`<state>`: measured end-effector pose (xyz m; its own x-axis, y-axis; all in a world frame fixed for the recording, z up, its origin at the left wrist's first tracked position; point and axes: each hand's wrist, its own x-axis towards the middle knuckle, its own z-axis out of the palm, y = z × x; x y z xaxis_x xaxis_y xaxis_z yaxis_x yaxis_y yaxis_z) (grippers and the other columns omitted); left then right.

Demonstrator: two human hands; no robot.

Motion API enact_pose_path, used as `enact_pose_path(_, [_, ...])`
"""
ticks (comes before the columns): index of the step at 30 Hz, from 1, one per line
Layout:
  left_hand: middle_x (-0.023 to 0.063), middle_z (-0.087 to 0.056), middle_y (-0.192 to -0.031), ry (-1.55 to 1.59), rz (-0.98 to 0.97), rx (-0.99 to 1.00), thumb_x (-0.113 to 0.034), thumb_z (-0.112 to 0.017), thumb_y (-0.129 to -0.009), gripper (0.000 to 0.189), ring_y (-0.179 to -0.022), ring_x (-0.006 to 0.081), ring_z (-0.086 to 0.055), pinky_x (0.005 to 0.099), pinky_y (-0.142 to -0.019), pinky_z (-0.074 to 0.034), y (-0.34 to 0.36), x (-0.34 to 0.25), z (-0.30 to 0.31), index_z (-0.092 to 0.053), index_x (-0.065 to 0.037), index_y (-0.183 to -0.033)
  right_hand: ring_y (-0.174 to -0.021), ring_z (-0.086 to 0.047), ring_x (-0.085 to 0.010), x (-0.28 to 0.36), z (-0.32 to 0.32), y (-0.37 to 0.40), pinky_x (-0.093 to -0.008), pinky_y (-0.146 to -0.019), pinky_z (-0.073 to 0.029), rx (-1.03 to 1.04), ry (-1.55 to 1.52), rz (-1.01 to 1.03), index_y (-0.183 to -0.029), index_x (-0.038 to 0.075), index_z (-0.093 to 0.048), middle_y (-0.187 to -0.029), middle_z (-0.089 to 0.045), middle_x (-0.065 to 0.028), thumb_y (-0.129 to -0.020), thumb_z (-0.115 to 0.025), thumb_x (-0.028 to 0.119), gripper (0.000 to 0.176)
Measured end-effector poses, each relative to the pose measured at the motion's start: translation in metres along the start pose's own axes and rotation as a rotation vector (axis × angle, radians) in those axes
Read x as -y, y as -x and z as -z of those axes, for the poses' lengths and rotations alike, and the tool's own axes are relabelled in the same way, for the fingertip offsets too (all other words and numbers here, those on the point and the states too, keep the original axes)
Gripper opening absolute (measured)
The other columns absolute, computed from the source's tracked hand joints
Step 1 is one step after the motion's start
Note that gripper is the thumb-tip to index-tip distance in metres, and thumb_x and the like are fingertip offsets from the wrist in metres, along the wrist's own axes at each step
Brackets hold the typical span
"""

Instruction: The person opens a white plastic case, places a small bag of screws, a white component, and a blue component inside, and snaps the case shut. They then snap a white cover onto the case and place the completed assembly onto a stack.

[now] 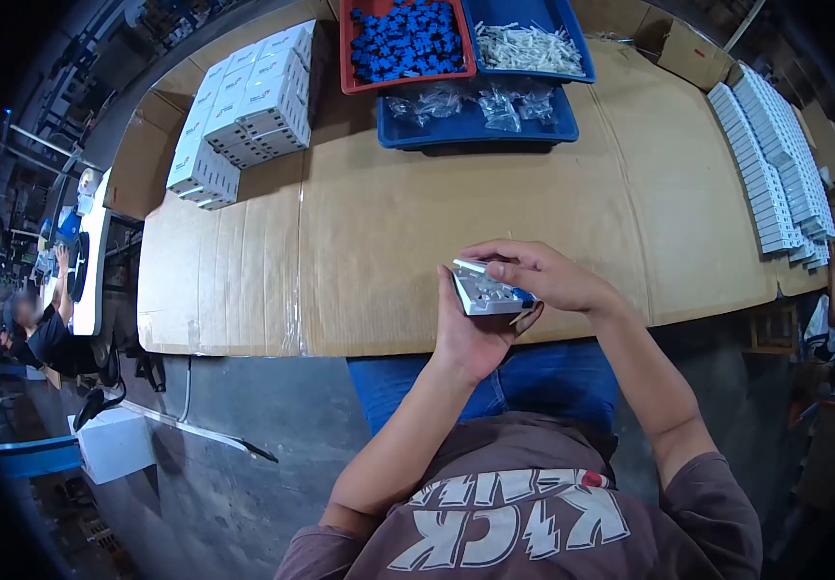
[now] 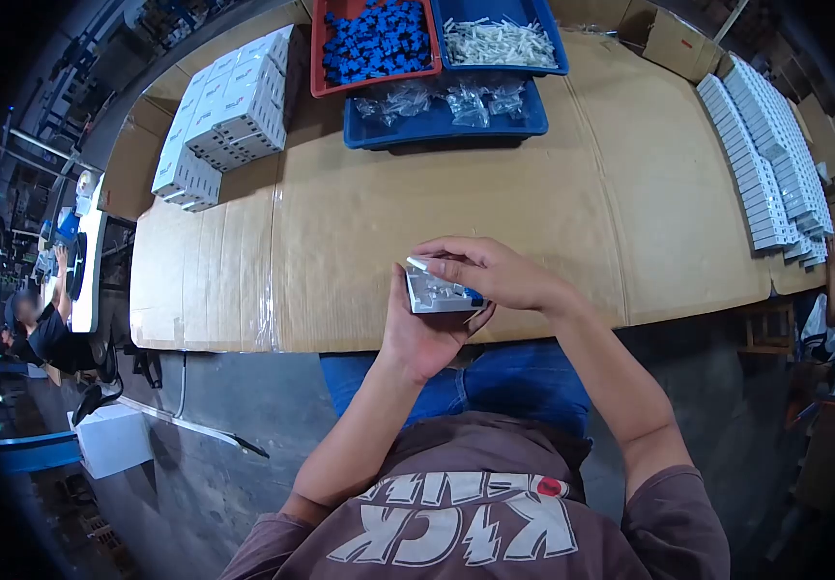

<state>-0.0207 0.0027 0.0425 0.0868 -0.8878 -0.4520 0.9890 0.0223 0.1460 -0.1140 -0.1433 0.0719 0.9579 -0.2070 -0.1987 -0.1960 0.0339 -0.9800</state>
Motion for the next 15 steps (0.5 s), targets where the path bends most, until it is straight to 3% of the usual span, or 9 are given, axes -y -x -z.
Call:
enact_pose_path(8, [0.0113, -0.058, -0.143, 0.059, 0.013, -0.055, -0.071, -0.023, -0.107, 0.071, -0.128, 0.0335, -0.059, 0.0557, -0.108, -0.051, -0.003, 0.001, 0.006, -0.052, -0.018, -0.143, -0.126, -0.060, -0.0186, 0.000, 0.005, -0.010, -0.0328, -0.108, -0.046, 0.076, 0.054, -0.116, -0.145, 0.004, -0.061, -0.137, -0.067, -0.0101, -0.106, -0.063, 0.040, 0.053])
enact_pose_path(15, [0.0093, -0.062, -0.135, 0.064, 0.022, 0.080, -0.066, -0.031, -0.108, 0.062, -0.120, 0.0342, -0.063, 0.0553, -0.101, -0.055, -0.007, 0.002, 0.022, -0.056, -0.018, -0.137, -0.124, -0.061, -0.0181, 0.004, 0.012, -0.011, -0.0333, -0.107, -0.047, 0.163, 0.151, -0.072, -0.143, 0.004, -0.063, -0.136, -0.068, -0.0109, -0.105, -0.063, 0.042, 0.054])
